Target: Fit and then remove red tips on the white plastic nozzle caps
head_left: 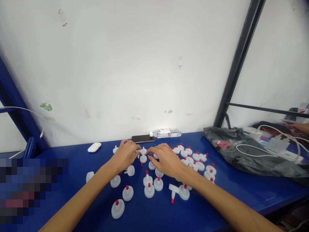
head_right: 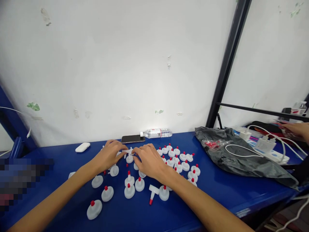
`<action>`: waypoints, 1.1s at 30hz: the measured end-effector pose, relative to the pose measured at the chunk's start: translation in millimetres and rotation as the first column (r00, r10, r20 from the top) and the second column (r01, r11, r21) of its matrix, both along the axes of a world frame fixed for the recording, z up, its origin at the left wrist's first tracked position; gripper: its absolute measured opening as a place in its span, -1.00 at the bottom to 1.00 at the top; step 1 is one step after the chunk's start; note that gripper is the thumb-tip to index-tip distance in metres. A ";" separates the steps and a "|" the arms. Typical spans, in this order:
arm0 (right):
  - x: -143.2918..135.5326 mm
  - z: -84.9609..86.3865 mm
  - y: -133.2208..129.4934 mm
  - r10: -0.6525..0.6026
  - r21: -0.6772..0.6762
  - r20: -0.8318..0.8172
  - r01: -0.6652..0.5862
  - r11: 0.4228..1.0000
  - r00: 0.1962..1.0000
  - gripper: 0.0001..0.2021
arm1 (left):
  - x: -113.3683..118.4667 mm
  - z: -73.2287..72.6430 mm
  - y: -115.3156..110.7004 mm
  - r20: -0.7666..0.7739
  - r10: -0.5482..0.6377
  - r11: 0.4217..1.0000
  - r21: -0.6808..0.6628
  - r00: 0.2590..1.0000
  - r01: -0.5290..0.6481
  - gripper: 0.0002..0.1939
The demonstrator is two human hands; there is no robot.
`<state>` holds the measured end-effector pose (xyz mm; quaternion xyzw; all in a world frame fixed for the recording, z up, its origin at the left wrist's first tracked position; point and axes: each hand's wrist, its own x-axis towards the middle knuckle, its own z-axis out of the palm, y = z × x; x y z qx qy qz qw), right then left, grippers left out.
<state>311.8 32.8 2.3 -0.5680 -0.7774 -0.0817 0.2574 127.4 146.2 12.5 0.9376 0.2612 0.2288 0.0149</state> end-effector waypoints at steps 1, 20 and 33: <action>0.2 -1.0 0.3 0.007 0.006 -0.020 -0.007 1.000 1.000 -0.79 | -0.4 2.5 -4.2 0.024 0.004 1.000 -0.008 1.000 -0.004 -0.70; 3.9 3.6 3.7 -0.046 0.159 -0.178 0.075 0.984 0.983 -0.75 | -5.1 -3.3 -22.9 -0.051 -0.068 0.996 -0.064 0.996 0.065 -0.78; 4.2 -1.3 5.4 -0.020 0.152 -0.143 0.042 0.987 0.990 -0.73 | -3.8 -7.5 -23.2 0.028 -0.058 0.996 -0.068 0.998 0.060 -0.85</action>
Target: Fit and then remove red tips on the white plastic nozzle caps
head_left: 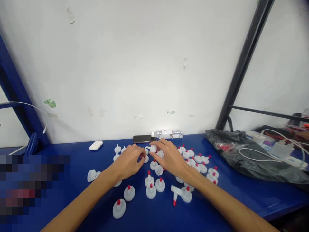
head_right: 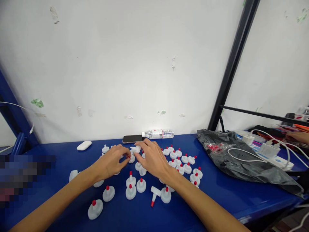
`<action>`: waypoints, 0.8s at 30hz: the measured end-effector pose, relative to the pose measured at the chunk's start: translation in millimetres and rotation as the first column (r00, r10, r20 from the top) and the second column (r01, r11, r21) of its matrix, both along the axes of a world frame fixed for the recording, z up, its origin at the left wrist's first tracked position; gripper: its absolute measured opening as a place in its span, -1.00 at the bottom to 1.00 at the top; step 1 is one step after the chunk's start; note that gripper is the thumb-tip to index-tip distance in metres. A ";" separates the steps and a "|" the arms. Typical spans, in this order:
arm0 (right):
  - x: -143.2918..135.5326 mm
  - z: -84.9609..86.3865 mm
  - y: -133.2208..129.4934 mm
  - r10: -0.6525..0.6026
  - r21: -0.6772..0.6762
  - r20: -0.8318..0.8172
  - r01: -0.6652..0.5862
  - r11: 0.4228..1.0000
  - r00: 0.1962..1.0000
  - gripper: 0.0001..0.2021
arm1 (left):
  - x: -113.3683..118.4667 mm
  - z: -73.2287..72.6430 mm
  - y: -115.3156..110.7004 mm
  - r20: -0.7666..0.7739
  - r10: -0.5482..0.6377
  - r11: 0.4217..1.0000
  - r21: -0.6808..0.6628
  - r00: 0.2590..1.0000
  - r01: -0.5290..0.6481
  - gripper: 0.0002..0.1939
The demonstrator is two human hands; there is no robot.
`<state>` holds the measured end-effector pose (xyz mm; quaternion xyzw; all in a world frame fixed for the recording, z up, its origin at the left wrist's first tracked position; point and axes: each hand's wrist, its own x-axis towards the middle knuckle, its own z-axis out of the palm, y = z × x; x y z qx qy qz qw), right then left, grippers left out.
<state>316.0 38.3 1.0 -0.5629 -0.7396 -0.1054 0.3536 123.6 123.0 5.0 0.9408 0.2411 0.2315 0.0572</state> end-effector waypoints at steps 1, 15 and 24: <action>0.7 -0.4 0.5 0.002 0.000 0.007 -0.002 1.000 1.000 -0.72 | -0.2 4.0 -0.5 0.053 0.021 1.000 -0.020 0.998 -0.020 -0.85; -2.7 3.6 -3.6 0.054 -0.017 0.025 -0.054 0.998 0.998 -0.69 | 6.4 19.2 -12.3 0.513 0.100 0.868 -0.464 0.853 0.177 -0.81; -3.1 1.6 -4.2 -0.006 -0.002 -0.009 0.006 1.000 1.000 -0.71 | 7.9 14.3 -13.1 0.568 0.170 0.782 -0.575 0.805 0.240 -0.73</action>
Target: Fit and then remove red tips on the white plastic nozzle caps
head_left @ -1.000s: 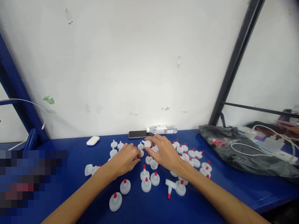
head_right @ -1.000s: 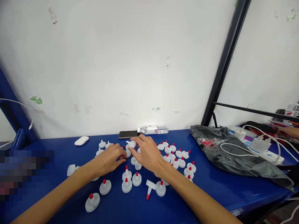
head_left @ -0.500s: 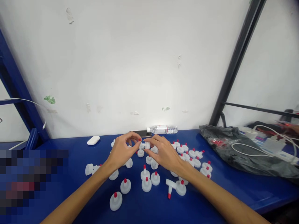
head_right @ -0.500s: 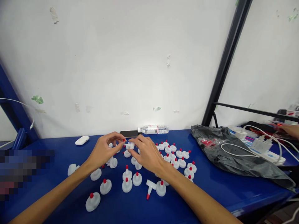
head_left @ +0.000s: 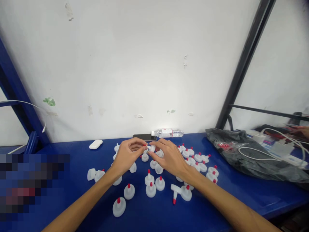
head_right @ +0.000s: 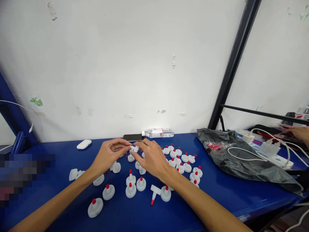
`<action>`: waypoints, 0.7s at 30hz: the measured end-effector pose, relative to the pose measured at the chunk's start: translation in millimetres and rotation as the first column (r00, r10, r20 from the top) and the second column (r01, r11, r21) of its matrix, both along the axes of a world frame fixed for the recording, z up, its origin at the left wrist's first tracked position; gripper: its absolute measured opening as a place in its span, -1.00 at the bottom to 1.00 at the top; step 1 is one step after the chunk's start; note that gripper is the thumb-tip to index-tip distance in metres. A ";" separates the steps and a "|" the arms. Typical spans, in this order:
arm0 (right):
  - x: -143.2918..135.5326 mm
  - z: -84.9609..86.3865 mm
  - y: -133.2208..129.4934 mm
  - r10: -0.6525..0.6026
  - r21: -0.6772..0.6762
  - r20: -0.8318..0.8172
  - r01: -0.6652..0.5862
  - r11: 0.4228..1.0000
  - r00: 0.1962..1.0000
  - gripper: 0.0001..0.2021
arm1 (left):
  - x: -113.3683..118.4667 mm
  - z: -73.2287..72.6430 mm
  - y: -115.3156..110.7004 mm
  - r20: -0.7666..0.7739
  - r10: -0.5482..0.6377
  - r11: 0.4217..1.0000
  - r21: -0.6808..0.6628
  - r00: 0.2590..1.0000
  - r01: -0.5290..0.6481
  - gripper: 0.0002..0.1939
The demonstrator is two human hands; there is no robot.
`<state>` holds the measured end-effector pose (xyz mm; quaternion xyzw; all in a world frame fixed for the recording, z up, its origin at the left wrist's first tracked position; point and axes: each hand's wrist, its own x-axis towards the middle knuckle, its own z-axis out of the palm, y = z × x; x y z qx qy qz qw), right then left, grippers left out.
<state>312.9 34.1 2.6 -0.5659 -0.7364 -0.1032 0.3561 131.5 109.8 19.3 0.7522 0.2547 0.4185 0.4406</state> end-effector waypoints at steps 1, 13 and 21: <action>-0.4 0.0 -0.3 -0.001 -0.002 -0.007 0.001 1.000 1.000 -0.72 | 0.3 -0.6 0.2 0.013 0.004 1.000 -0.021 1.000 -0.004 -0.72; -0.6 7.7 -2.8 0.149 -0.064 -0.258 -0.171 0.983 0.955 -0.71 | 1.0 -9.1 1.3 0.057 0.036 0.996 0.078 0.998 -0.041 -0.82; -1.2 13.1 -3.1 0.157 -0.237 -0.638 -0.386 0.891 0.753 -0.51 | 2.0 -23.5 0.1 0.007 0.185 0.725 0.674 0.983 -0.141 -0.76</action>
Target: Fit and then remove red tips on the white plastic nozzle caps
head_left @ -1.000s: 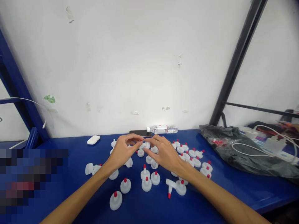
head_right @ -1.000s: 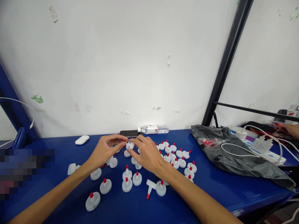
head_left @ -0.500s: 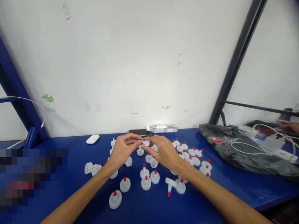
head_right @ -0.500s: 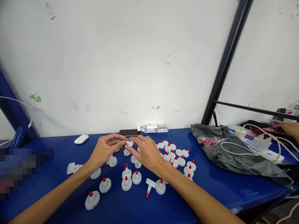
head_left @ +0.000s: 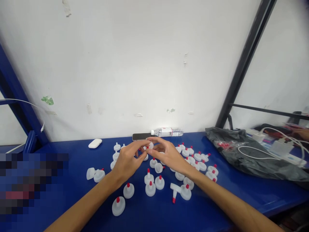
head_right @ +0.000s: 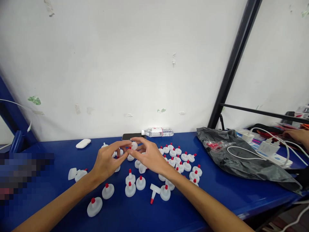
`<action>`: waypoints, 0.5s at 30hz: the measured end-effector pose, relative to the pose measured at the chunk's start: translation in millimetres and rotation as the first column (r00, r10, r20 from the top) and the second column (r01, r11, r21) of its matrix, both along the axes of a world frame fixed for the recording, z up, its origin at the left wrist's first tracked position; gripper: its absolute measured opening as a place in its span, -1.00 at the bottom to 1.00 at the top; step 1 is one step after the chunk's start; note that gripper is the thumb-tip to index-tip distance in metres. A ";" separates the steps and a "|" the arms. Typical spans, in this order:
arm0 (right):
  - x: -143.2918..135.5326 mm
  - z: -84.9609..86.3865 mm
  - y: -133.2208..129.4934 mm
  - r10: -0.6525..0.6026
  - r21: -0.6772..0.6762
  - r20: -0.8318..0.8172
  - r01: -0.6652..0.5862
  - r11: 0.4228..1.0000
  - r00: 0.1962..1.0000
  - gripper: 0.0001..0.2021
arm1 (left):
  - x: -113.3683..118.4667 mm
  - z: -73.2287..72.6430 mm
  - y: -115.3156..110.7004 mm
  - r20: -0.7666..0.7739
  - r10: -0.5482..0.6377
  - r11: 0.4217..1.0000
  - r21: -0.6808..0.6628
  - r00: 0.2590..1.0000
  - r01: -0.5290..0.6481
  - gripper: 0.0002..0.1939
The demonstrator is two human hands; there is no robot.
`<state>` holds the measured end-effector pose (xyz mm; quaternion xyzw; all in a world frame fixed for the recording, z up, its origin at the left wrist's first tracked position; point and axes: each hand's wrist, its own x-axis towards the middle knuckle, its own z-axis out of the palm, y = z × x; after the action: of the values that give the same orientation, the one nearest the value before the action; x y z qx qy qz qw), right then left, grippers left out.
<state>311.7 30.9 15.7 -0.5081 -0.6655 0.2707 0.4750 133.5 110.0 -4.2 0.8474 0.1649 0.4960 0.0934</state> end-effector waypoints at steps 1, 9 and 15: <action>0.0 -1.3 0.9 0.017 -0.031 -0.026 -0.018 0.999 1.000 -0.50 | -0.3 -1.9 0.4 -0.014 0.002 0.997 0.081 1.000 -0.001 -0.75; 1.1 0.6 2.0 0.178 -0.191 -0.424 -0.280 0.941 0.888 -0.60 | 0.0 1.6 -7.5 -0.002 0.028 0.949 0.315 1.000 -0.026 -0.75; 2.9 2.3 1.3 0.190 -0.190 -0.469 -0.309 0.932 0.863 -0.59 | 1.3 4.7 -11.2 0.015 0.004 0.943 0.332 1.000 -0.009 -0.75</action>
<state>314.5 32.3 18.0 -0.3995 -0.5592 0.5232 0.5039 134.8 98.8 0.5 0.8469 0.0811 0.5230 -0.0510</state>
